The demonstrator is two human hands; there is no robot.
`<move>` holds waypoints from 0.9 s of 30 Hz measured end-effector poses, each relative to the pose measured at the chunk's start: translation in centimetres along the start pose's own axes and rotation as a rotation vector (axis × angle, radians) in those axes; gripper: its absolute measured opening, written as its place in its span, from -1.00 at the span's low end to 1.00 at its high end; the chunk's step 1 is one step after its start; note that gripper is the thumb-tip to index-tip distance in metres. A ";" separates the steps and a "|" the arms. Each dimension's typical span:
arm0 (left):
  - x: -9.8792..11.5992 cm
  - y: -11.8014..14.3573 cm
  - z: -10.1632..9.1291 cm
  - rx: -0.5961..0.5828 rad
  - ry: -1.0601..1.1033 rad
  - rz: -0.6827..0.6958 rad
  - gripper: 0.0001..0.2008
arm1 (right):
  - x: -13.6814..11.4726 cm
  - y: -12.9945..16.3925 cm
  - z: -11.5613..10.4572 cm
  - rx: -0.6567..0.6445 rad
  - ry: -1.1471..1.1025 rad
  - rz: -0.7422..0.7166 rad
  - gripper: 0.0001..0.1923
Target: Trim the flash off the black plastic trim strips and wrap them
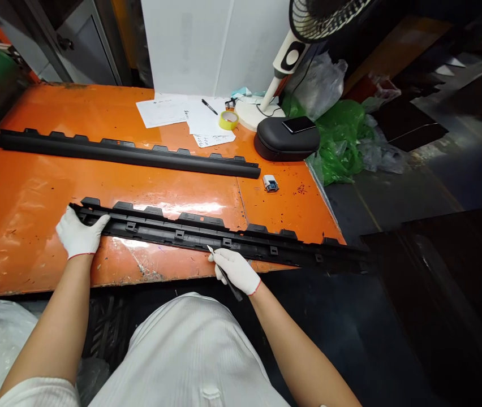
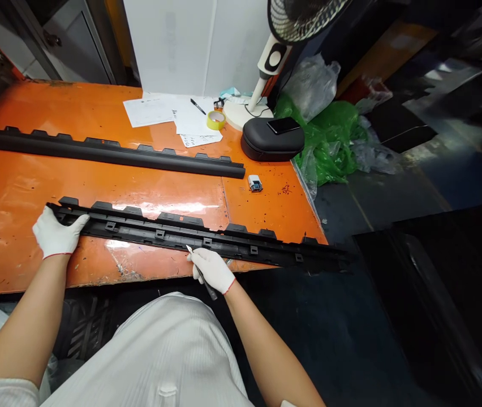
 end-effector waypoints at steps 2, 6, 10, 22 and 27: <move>0.3 0.2 -0.4 -0.007 0.020 -0.013 0.05 | -0.3 -0.8 1.7 0.039 -0.002 -0.002 -0.73; 0.4 0.3 -0.7 -0.006 0.067 -0.006 0.09 | -0.5 -2.2 3.4 0.048 0.031 0.022 -0.75; -0.4 0.1 -0.4 -0.001 0.096 0.001 0.12 | -1.0 -2.5 4.3 -0.008 0.095 0.047 -0.77; -3.4 -0.6 0.9 0.011 0.079 -0.019 0.18 | -4.7 -6.3 11.6 -0.060 0.149 0.029 -0.75; -3.8 -0.6 0.9 0.014 0.095 -0.016 0.18 | -5.2 -7.6 13.6 -0.056 0.182 0.102 -0.71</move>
Point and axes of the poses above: each hand's wrist, its own y-axis away from the middle knuckle, its own z-axis out of the palm, x = y × z, the point moved 5 cm from there along -y, towards the middle knuckle, and after that the axes turned 5 degrees about z, right-handed, at the moved point
